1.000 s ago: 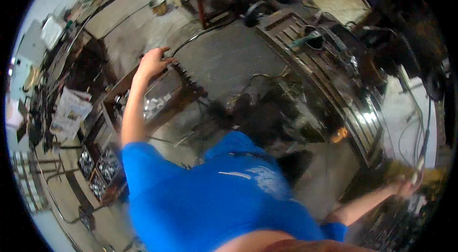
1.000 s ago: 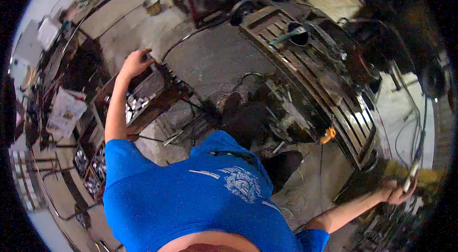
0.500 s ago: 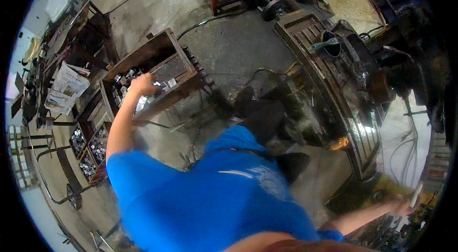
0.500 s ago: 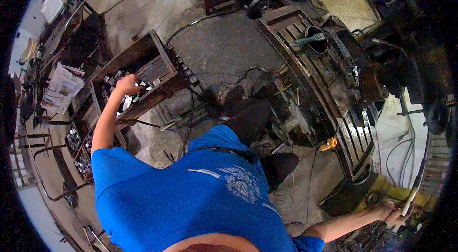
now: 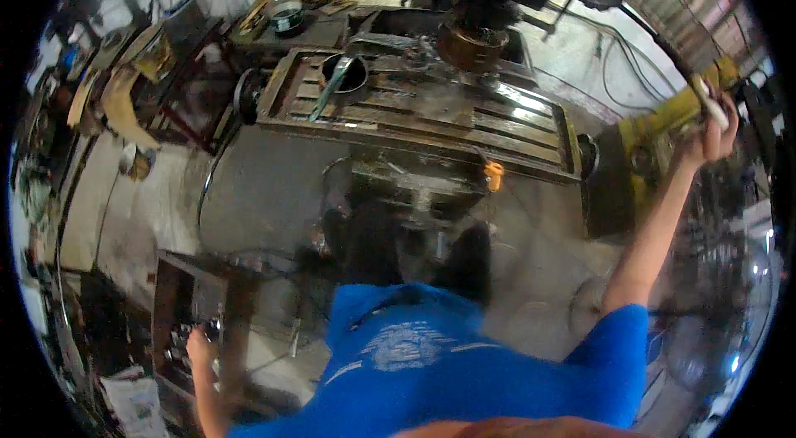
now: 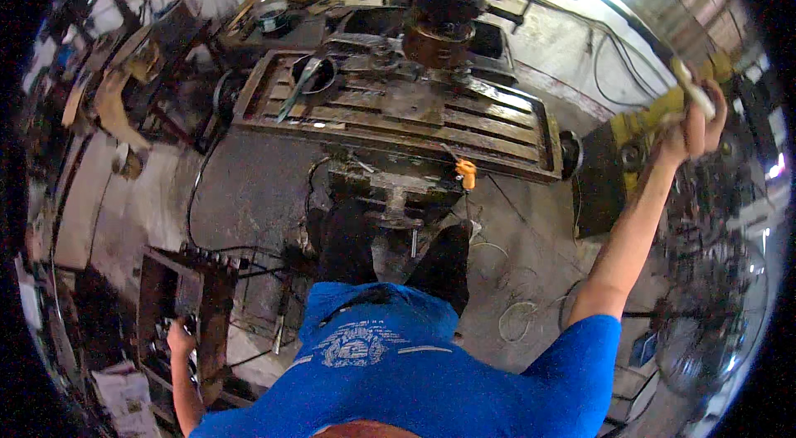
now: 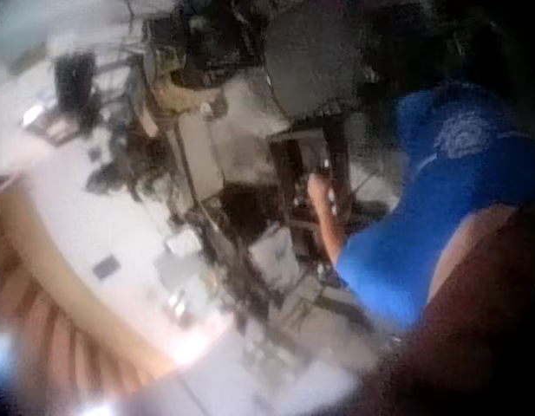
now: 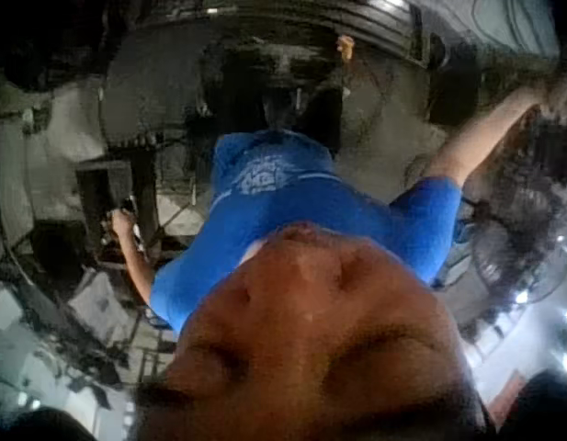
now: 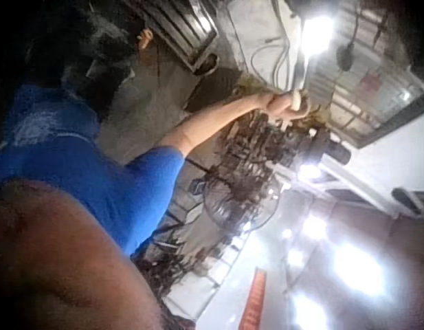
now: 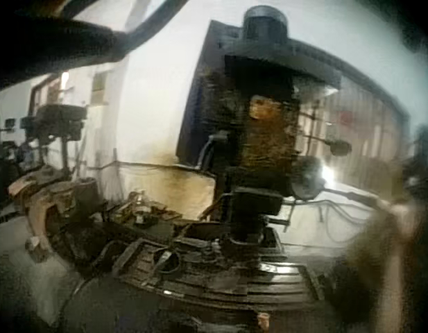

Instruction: The person operates a drill press in a workshop, repeatedly picking up small metal pieces from a nearby bin, positioning them under the drill bit, and drilling holes. After drilling, the person places the finished pieces into a separate bin.

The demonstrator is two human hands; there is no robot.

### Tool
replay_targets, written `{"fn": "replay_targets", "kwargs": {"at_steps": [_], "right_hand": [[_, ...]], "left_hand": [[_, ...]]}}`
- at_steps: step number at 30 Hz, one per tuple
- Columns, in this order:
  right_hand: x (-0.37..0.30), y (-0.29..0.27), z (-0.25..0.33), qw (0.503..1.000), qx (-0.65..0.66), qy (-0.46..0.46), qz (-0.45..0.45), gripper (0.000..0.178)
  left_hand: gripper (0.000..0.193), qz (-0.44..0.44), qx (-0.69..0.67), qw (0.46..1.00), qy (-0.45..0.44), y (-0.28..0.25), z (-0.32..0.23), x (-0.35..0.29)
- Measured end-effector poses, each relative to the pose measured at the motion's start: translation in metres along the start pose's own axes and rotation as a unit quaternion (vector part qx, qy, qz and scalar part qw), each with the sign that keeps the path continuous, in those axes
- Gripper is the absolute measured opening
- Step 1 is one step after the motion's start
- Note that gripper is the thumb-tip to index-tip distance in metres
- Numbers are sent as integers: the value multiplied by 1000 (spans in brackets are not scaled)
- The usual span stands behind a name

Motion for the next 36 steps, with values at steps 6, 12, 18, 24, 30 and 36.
{"fn": "replay_targets", "kwargs": {"at_steps": [6, 12, 18, 24, 30, 36], "right_hand": [[79, -14, -12, 970, -128, -165, 123, 28], [58, -10, 2, 996, -27, -86, 12, 25], [-240, -19, -49, 914, -55, 374, 149, 12], [-497, 14, -74, 631, 123, 760, 99, 42], [-449, 63, -38, 683, 55, 712, 155, 11], [-350, 54, -19, 694, 153, 683, 166, 36]], "left_hand": [[37, 43, -29, 998, -28, -76, -66, 3], [12, -19, -634, 754, -169, -63, -8, 40], [20, -21, -752, 657, -50, -103, -98, 86], [20, 102, -795, 596, -51, -132, -242, 117], [29, 216, -849, 480, -31, -98, -357, 126], [34, 239, -849, 471, 7, -108, -397, 107]]}}
Point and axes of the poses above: each hand's wrist, its own x-axis towards the middle knuckle, its own y-axis out of the palm, z = x × y, the point moved 5 cm from there along x, towards the middle knuckle, and after that the axes turned 10 degrees about x, right-handed, at the moved point
